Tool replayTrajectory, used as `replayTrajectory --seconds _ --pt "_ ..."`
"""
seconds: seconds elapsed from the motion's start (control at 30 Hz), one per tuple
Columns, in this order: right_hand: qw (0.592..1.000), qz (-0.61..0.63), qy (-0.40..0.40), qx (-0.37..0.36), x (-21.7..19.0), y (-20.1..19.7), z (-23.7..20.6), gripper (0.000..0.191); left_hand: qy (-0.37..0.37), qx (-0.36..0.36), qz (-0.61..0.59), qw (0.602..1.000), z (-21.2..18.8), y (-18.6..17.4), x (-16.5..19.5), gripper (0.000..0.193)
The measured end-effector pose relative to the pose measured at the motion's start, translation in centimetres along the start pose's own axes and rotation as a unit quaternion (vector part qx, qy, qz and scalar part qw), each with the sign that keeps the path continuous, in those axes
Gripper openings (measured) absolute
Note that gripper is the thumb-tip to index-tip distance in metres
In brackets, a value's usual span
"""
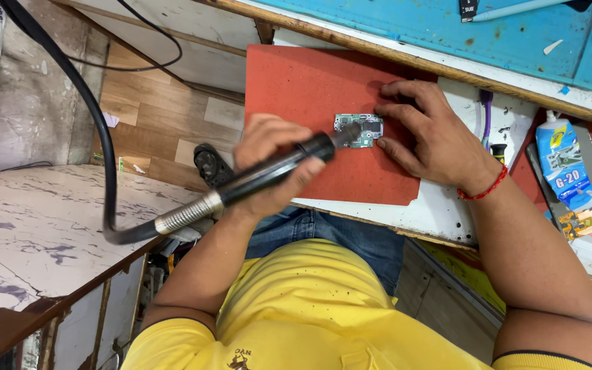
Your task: The person cleans a small circuit board with a toothbrush, then uses a hot air gun to heat the board while holding it steady. The person continues to clean the board with the toothbrush after heating.
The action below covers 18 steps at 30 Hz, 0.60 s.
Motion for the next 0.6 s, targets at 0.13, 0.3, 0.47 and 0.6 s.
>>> replayTrajectory --seconds 0.13,0.3,0.47,0.6 --pt "1.0 0.02 0.012 0.005 0.3 -0.1 0.0 0.04 -0.037 0.052 0.024 0.998 0.3 -0.3 -0.5 0.038" --pt "1.0 0.007 0.005 0.006 0.3 0.0 0.0 0.042 -0.011 -0.011 0.007 1.0 0.5 0.1 -0.1 0.041" --pt "1.0 0.008 0.003 0.007 0.4 0.0 -0.1 0.043 -0.01 -0.009 0.011 1.0 0.1 0.3 -0.5 0.043" --pt "1.0 0.005 0.0 0.007 0.4 0.1 -0.1 0.044 -0.02 0.023 0.015 0.999 -0.1 0.4 -1.0 0.041"
Point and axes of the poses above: each hand's wrist, its own z-axis towards the middle knuckle, its own y-axis out of the palm, x = y × z, the point moved 6 cm from there along z, towards the middle knuckle, and after that the axes turned 6 degrees about x, right-handed, at the moved point
